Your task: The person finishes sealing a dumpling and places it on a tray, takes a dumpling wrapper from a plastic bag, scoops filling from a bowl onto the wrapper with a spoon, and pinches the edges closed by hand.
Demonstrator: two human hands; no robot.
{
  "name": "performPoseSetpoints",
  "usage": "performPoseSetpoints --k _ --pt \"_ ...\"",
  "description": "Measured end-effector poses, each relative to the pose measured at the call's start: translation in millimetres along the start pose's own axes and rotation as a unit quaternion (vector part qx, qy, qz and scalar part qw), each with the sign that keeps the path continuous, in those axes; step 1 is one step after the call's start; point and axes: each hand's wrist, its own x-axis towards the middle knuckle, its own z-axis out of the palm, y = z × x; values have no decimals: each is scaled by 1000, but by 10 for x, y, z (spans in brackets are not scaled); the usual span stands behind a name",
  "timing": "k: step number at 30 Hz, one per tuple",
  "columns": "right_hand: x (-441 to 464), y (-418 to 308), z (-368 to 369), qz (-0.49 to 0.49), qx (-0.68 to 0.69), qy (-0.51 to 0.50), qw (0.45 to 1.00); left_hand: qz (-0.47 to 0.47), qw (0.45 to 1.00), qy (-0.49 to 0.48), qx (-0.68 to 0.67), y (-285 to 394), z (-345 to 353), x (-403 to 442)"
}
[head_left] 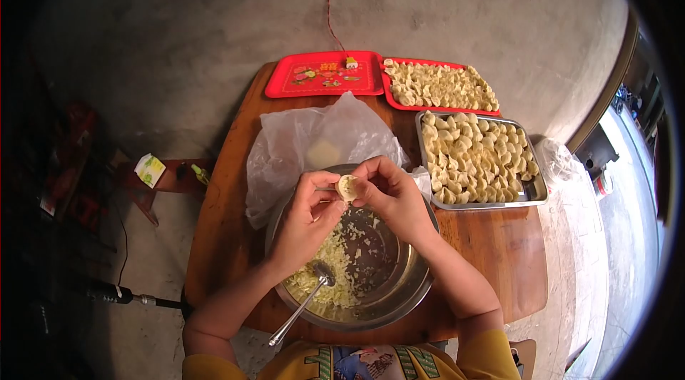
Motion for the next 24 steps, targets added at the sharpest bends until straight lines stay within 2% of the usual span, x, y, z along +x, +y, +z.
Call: performPoseSetpoints --k 7,16,22,24 --pt "-7 -27 14 11 13 -6 1000 -18 1000 20 -11 -13 -4 16" --pt "-26 -65 35 12 -38 -5 999 -13 999 27 -42 -26 -2 20" --pt "-48 -129 36 -40 -75 28 996 11 999 20 -24 -10 7 4" --pt "-65 -218 33 -75 -167 18 983 23 999 15 -46 -1 28 9"
